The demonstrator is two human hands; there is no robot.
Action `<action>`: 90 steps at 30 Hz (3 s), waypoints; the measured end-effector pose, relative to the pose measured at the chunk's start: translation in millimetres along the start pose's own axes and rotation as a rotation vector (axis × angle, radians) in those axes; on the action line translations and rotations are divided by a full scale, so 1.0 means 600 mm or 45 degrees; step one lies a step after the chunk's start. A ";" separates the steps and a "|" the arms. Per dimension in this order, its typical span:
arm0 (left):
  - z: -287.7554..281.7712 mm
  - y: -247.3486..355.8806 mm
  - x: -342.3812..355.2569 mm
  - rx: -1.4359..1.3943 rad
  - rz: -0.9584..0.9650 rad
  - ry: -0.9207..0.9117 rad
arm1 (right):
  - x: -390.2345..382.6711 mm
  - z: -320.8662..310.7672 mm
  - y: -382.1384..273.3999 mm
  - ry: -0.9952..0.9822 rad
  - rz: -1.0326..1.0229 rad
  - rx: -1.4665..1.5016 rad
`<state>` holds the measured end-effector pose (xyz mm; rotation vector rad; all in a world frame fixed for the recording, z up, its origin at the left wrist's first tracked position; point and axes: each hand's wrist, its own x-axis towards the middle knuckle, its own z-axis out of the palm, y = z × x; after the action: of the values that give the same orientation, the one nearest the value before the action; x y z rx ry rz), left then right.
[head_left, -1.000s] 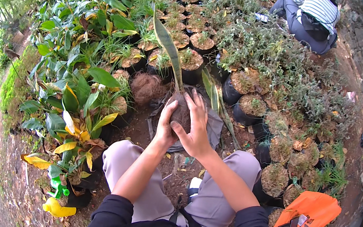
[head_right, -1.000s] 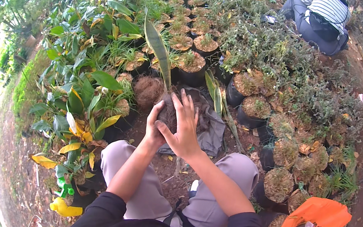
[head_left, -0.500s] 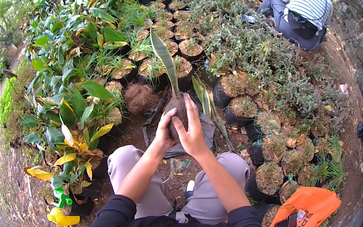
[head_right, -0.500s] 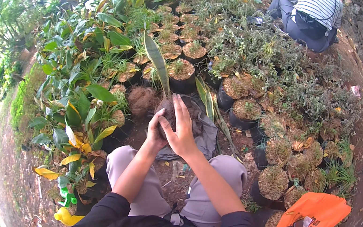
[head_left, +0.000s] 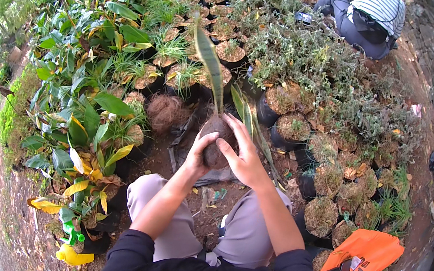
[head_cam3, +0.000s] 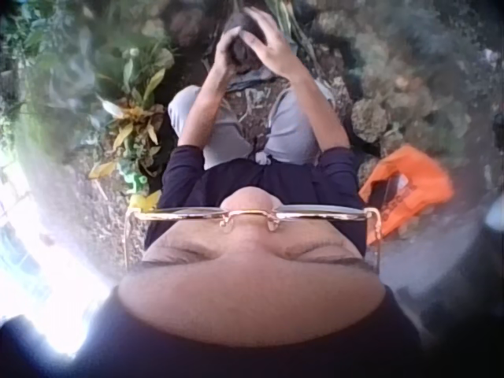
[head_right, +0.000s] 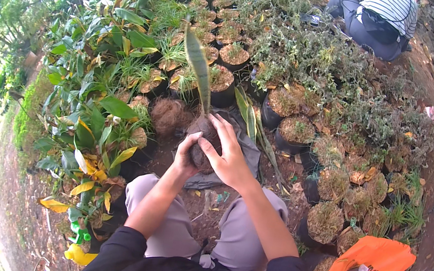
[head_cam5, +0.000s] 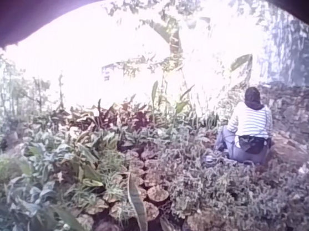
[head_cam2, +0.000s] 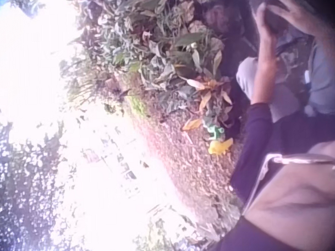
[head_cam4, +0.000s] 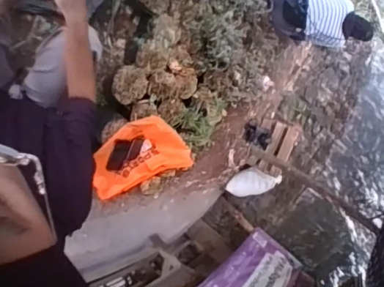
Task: The person sits on the ground and packs soil around the root ball of a small plant by hand. They repeatedly add soil and press it firmly to secure the plant.
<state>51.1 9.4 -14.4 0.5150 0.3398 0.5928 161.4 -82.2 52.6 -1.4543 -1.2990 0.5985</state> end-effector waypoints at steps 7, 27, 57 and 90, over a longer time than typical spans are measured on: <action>0.049 0.086 0.070 0.286 -0.210 -0.037 | 0.068 -0.030 0.044 0.018 -0.032 0.142; -0.036 0.039 0.092 -0.140 -0.267 0.090 | 0.112 0.016 0.110 0.326 0.213 0.492; -0.068 0.081 -0.027 -0.109 -0.158 0.104 | 0.066 0.117 0.052 0.267 -0.027 0.371; 0.268 0.074 -0.463 -0.044 0.057 0.028 | -0.294 0.067 -0.389 0.145 -0.556 -0.320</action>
<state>-114.2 -185.3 185.1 0.4843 0.3390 0.6473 -17.0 -262.1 204.6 -1.3198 -1.5793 0.0654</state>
